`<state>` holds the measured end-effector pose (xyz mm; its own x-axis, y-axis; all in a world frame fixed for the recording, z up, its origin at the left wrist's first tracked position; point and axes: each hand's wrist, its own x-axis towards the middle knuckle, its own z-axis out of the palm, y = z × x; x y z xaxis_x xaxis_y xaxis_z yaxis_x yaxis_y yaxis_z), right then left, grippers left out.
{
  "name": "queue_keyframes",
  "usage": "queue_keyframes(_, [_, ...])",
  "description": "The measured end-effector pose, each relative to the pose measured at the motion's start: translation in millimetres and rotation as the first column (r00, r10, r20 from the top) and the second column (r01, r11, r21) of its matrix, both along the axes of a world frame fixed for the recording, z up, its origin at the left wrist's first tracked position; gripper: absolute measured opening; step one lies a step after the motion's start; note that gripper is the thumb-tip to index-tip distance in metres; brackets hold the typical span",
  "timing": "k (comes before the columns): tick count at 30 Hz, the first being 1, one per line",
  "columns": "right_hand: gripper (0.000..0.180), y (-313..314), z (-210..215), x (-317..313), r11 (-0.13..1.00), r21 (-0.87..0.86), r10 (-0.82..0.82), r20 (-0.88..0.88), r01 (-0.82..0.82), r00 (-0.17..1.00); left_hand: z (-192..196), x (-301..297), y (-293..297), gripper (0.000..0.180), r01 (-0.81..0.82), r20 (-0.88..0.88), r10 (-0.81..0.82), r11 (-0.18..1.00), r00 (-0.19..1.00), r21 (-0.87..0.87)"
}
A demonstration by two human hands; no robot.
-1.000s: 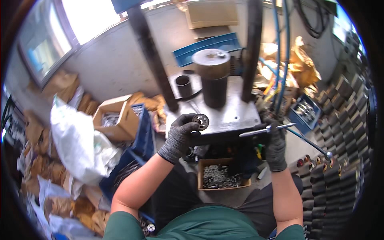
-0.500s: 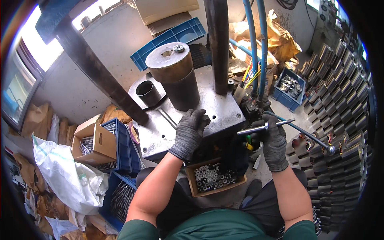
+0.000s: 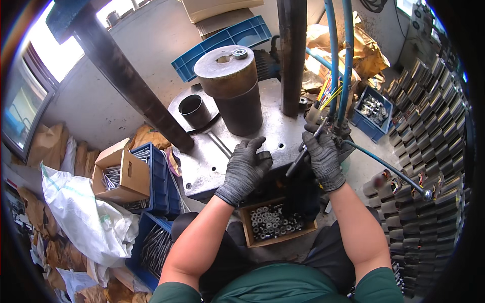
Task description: Operating a mechanical press to assemble metal components and cleaning parts with a cloth.
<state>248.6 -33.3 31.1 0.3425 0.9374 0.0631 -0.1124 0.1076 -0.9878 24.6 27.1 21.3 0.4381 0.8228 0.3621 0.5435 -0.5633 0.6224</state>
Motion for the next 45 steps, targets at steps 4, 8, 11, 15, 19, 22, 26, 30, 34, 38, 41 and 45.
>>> queue_keyframes(4, [0.038,1.6,3.0,-19.9,0.995,-0.034,0.093,-0.034,-0.094,0.995,13.3,-5.2,-19.9,0.050,0.049,0.196,-0.041,0.998,0.980,-0.035])
queue_keyframes(8, [0.044,-15.0,22.7,-30.5,0.979,-0.024,0.196,-0.151,-0.201,0.969,31.8,4.8,-52.7,0.034,0.325,0.380,-0.204,0.901,0.902,-0.287])
queue_keyframes(11, [0.050,-23.8,25.1,-37.2,0.942,0.054,0.332,-0.297,-0.332,0.895,14.8,-4.7,-53.4,0.029,0.377,0.635,-0.030,0.826,0.772,-0.419])
queue_keyframes(15, [0.049,-37.9,17.7,-29.8,0.932,0.156,0.317,0.088,-0.327,0.944,15.4,-34.9,-28.2,0.019,0.073,0.526,0.166,0.912,0.834,-0.403])
queue_keyframes(19, [0.037,-52.2,12.2,-15.1,0.954,-0.048,0.294,-0.033,-0.296,0.955,14.2,-84.3,4.5,0.016,-0.111,0.468,0.338,0.888,0.816,-0.447])
queue_keyframes(22, [0.028,-56.2,2.0,-0.2,0.950,-0.094,0.311,0.229,-0.297,0.922,10.8,-112.6,21.1,0.025,-0.400,0.131,0.469,0.844,0.874,-0.357])
queue_keyframes(26, [0.024,-57.9,-10.8,15.8,0.952,-0.075,0.297,0.458,-0.296,0.838,2.0,-140.5,29.0,0.035,-0.564,-0.290,0.508,0.812,0.811,-0.154])
queue_keyframes(30, [0.022,-59.8,-17.0,33.5,0.965,-0.022,0.202,0.700,-0.262,0.685,1.8,-137.2,33.3,0.033,-0.578,-0.378,0.507,0.811,0.774,-0.095])
queue_keyframes(34, [0.021,-62.0,-49.8,50.5,0.970,-0.105,0.211,0.814,-0.221,0.540,-10.1,-116.2,31.1,0.036,-0.473,-0.172,0.479,0.878,0.861,0.078])
queue_keyframes(38, [0.025,-69.3,-101.1,59.4,0.950,-0.259,0.305,0.890,-0.177,0.339,-13.5,-57.4,8.3,0.057,-0.128,0.071,0.126,0.991,0.990,0.029])
queue_keyframes(41, [0.030,-74.6,-128.5,63.4,0.908,-0.383,0.417,0.868,-0.171,0.268,-12.5,-24.4,1.2,0.056,-0.006,0.009,0.005,0.994,1.000,0.109])
queue_keyframes(45, [0.036,-83.2,-147.4,69.1,0.863,-0.495,0.505,0.833,-0.102,0.225,-25.6,1.7,11.3,0.063,-0.020,-0.039,0.015,0.993,0.999,-0.114])
